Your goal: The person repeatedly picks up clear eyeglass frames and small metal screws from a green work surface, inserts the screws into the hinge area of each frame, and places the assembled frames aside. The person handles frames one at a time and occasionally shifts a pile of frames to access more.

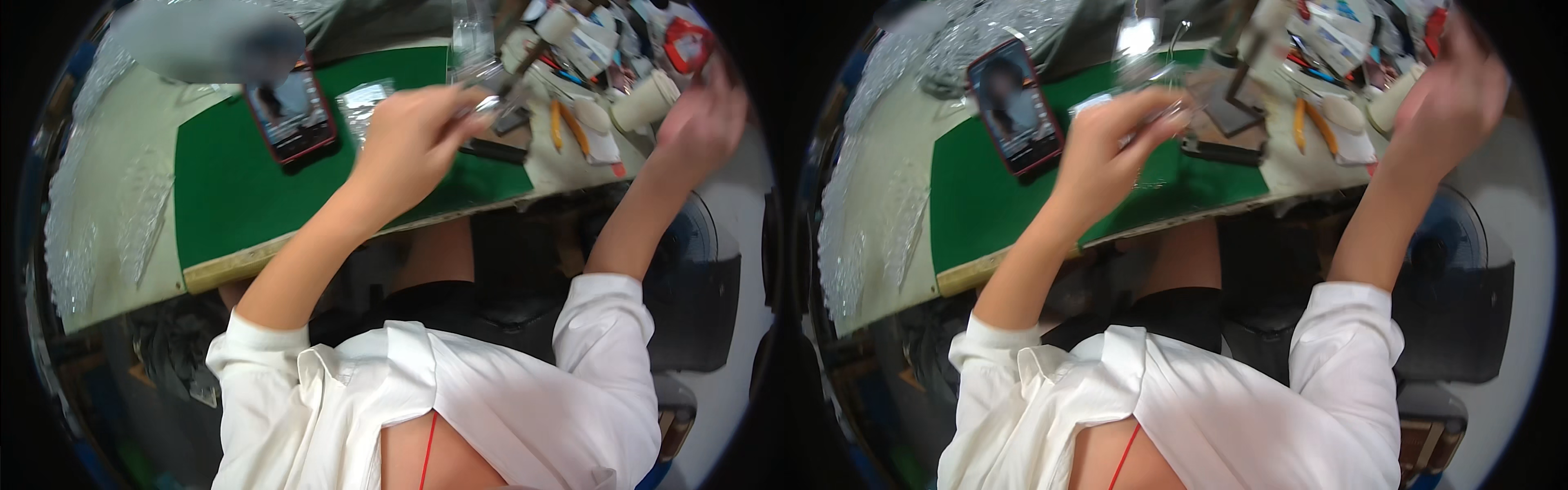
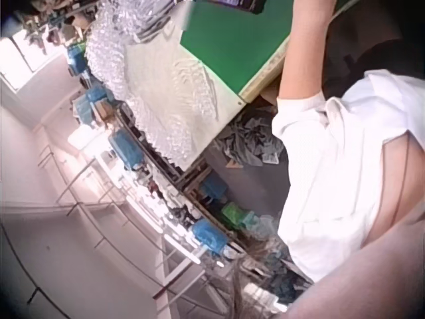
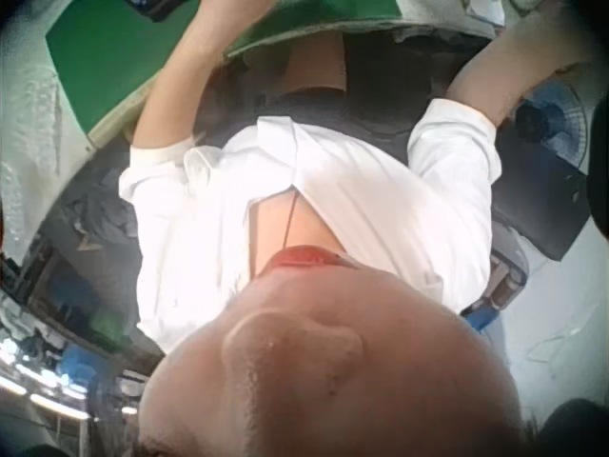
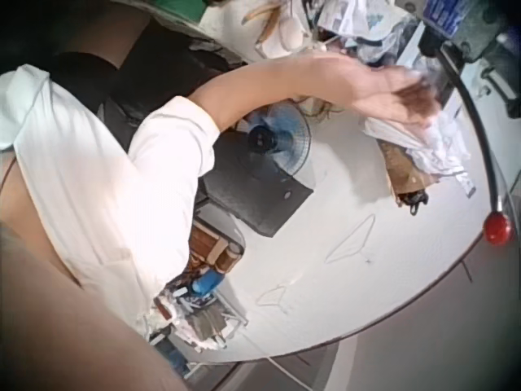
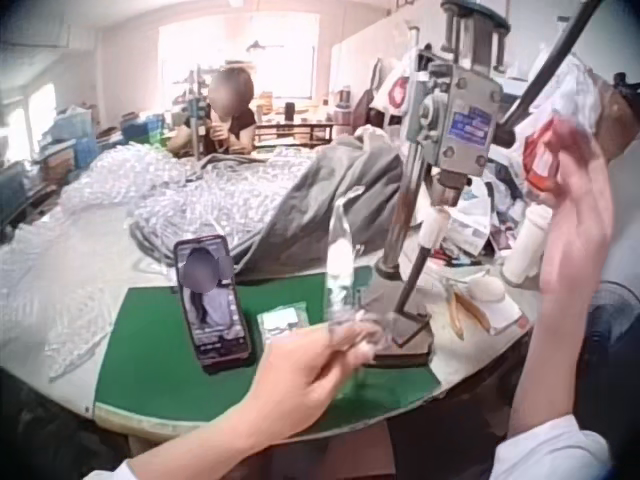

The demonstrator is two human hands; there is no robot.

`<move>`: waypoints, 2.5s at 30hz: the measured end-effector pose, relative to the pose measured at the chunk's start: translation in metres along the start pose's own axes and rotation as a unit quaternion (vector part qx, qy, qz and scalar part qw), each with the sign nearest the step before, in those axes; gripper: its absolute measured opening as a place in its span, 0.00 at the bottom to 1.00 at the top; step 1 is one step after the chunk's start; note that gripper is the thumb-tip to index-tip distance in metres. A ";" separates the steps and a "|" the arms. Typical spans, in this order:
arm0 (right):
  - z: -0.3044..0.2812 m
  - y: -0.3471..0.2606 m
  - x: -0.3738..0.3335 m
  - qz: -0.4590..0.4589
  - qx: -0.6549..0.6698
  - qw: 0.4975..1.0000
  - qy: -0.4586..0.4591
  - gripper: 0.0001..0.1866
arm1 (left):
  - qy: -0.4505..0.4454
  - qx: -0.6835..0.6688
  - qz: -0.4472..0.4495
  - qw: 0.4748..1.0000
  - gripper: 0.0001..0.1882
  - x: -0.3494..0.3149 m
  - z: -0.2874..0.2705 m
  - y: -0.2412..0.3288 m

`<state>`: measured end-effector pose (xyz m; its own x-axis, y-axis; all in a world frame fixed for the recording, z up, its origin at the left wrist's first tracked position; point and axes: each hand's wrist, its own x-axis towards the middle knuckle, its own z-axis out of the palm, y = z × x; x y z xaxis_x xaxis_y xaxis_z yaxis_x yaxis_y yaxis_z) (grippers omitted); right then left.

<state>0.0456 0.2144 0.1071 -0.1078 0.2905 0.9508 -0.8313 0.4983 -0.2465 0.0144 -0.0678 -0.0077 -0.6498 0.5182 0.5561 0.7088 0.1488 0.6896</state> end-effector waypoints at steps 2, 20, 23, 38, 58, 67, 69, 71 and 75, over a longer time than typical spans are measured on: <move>0.022 -0.013 -0.084 0.132 0.003 0.991 -0.014 0.18 | 0.001 -0.152 -0.068 0.986 0.10 -0.069 -0.056 -0.007; 0.032 -0.045 -0.200 0.331 -0.065 0.921 -0.196 0.08 | 0.311 -0.170 -0.500 0.790 0.24 -0.270 -0.282 -0.027; 0.027 -0.051 -0.208 0.329 -0.089 0.915 -0.217 0.07 | 0.171 -0.012 -0.539 0.825 0.16 -0.254 -0.314 -0.024; 0.056 -0.050 -0.228 0.258 -0.253 0.884 -0.296 0.04 | -0.240 0.484 -0.328 0.775 0.35 -0.181 -0.436 -0.080; 0.096 -0.062 -0.221 0.212 -0.357 0.862 -0.292 0.06 | -0.083 0.659 -0.138 0.735 0.36 -0.137 -0.513 -0.137; 0.081 -0.066 -0.218 0.189 -0.318 0.890 -0.267 0.09 | -0.075 0.490 -0.097 0.863 0.15 0.001 -0.222 -0.198; 0.078 -0.062 -0.222 0.185 -0.301 0.896 -0.269 0.10 | -0.091 0.507 -0.137 0.846 0.10 0.000 -0.240 -0.216; 0.073 -0.064 -0.220 0.173 -0.297 0.901 -0.265 0.09 | -0.178 0.454 -0.103 0.867 0.14 -0.003 -0.260 -0.203; 0.073 -0.067 -0.219 0.173 -0.265 0.909 -0.273 0.09 | -0.211 0.100 -0.323 0.917 0.31 -0.060 -0.283 -0.134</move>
<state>0.0849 0.0578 -0.0707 -0.6871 0.1281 0.7151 -0.3330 0.8193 -0.4667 -0.1189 -0.3572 -0.0022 -0.8172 0.5418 -0.1968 0.2771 0.6686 0.6901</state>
